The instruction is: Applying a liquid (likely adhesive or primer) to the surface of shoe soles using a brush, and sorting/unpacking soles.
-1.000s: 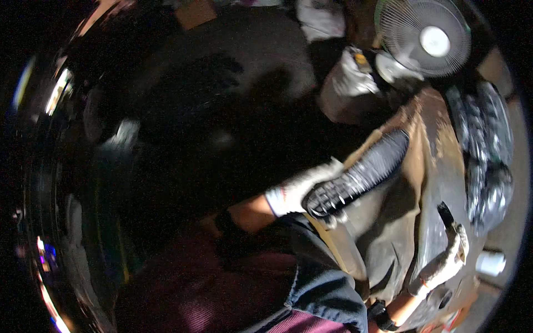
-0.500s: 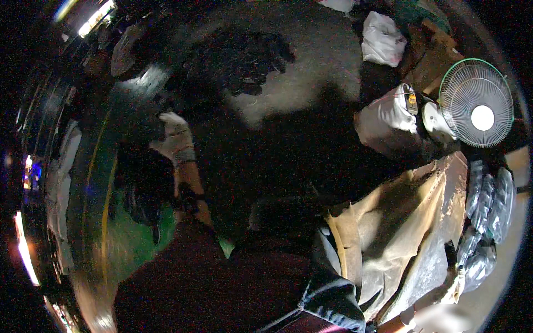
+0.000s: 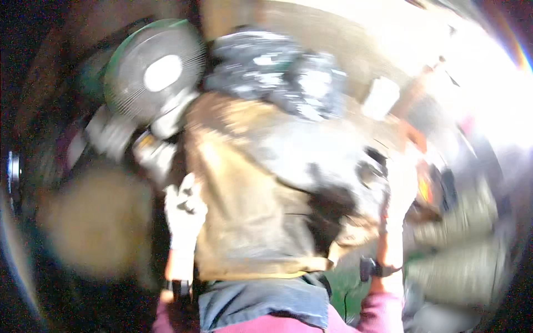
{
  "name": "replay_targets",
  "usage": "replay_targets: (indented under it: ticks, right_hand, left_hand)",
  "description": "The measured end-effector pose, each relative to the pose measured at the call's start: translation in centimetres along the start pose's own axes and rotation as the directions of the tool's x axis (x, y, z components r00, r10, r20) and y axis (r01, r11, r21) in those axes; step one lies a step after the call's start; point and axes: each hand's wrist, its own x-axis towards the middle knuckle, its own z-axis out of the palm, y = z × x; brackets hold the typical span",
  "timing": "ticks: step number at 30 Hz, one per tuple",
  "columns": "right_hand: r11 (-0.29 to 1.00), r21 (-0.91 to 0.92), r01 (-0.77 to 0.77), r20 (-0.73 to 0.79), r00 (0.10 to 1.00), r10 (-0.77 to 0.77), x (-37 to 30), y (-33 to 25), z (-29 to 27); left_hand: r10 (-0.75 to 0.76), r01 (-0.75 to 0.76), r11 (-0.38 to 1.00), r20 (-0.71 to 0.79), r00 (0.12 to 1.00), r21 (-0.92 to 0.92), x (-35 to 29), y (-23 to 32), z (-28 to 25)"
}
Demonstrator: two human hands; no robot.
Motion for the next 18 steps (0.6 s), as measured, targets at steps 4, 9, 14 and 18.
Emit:
replay_targets:
  ticks: [4, 9, 14, 18]
  right_hand:
    - [0.973, 0.130, -0.190, -0.008, 0.981, 0.192, 0.3, -0.1, -3.6]
    - [0.936, -0.314, 0.162, 0.119, 0.984, -0.130, 0.8, 5.6, -2.8]
    - [0.871, -0.404, 0.279, 0.323, 0.934, -0.149, 2.7, 6.3, -1.5]
    - [0.889, -0.331, 0.315, 0.442, 0.885, -0.148, 1.7, 7.5, -3.7]
  left_hand:
    - [-0.234, 0.228, 0.961, 0.022, 0.972, 0.158, 7.7, -4.1, 0.1]
    - [-0.336, 0.296, 0.901, 0.077, 0.939, 0.317, 13.4, -7.2, 2.9]
    - [-0.325, 0.291, 0.835, -0.006, 0.946, 0.467, 16.5, -9.1, 7.1]
    - [-0.382, 0.320, 0.781, 0.004, 0.924, 0.537, 19.0, -12.7, 11.4]
